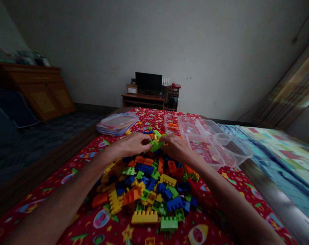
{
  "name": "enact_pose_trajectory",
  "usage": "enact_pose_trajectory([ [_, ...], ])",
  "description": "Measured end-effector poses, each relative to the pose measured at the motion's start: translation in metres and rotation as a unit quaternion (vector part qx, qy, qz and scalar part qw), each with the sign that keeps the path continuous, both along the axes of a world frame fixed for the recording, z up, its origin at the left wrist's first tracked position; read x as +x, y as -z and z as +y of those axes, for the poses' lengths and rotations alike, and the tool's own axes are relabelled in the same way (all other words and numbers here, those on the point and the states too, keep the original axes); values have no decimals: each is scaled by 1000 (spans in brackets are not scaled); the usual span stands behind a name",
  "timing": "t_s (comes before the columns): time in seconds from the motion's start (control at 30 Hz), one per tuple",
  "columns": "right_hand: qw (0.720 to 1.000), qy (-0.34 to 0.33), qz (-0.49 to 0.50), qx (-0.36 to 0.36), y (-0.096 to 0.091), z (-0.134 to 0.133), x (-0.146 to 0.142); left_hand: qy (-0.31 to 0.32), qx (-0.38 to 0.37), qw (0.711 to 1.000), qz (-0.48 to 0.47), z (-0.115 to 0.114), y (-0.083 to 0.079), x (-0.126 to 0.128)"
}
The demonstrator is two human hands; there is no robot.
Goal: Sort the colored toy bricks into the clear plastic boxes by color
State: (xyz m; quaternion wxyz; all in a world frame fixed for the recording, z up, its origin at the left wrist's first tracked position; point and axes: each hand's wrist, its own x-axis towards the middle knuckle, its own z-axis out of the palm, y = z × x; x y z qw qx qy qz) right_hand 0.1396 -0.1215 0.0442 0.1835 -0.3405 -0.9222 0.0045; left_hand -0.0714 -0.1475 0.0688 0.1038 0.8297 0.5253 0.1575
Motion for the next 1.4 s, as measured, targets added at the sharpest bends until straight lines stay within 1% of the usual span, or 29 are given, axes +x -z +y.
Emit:
enact_pose_trajectory([
  [0.07, 998, 4, 51, -25, -7, 5, 5, -12, 22, 999, -23, 3, -2, -4],
  [0.17, 991, -30, 95, -89, -19, 7, 11, -25, 49, 998, -41, 9, 0, -7],
  [0.23, 982, -51, 117, -137, -24, 5, 12, -21, 38, 997, -65, 12, 3, -7],
  [0.3, 975, -58, 135, -167, -26, 2, 11, -16, -2, 993, -113, 13, 5, -5],
  [0.37, 973, -46, 150, -171, -26, 1, 10, -11, -38, 986, -160, 13, 6, -3],
  [0.43, 968, -34, 168, -183, -25, 2, 9, -4, -46, 982, -183, 11, 4, -2],
  [0.57, 942, -71, 196, -261, -23, 4, 9, 13, -58, 980, -189, 8, 2, -1],
  [0.67, 935, -82, 206, -278, -23, 4, 10, 13, -67, 977, -200, 7, 2, 1],
  [0.83, 920, -85, 235, -301, -22, 7, 9, -8, -74, 973, -217, 4, 0, 8],
  [0.9, 913, -83, 248, -312, -20, 9, 8, -16, -48, 979, -196, 2, -1, 10],
  [1.0, 903, -80, 263, -330, -17, 12, 7, -24, 44, 990, -129, 1, -1, 13],
  [1.07, 902, -84, 260, -334, -16, 12, 7, -23, 102, 990, -93, 1, 0, 14],
  [1.23, 928, -88, 220, -289, -18, 8, 8, 1, 176, 982, -62, 6, 5, 11],
  [1.33, 941, -83, 192, -267, -20, 6, 7, 2, 216, 974, -69, 9, 7, 8],
  [1.4, 949, -70, 191, -241, -21, 5, 7, 15, 239, 967, -84, 10, 8, 7],
])
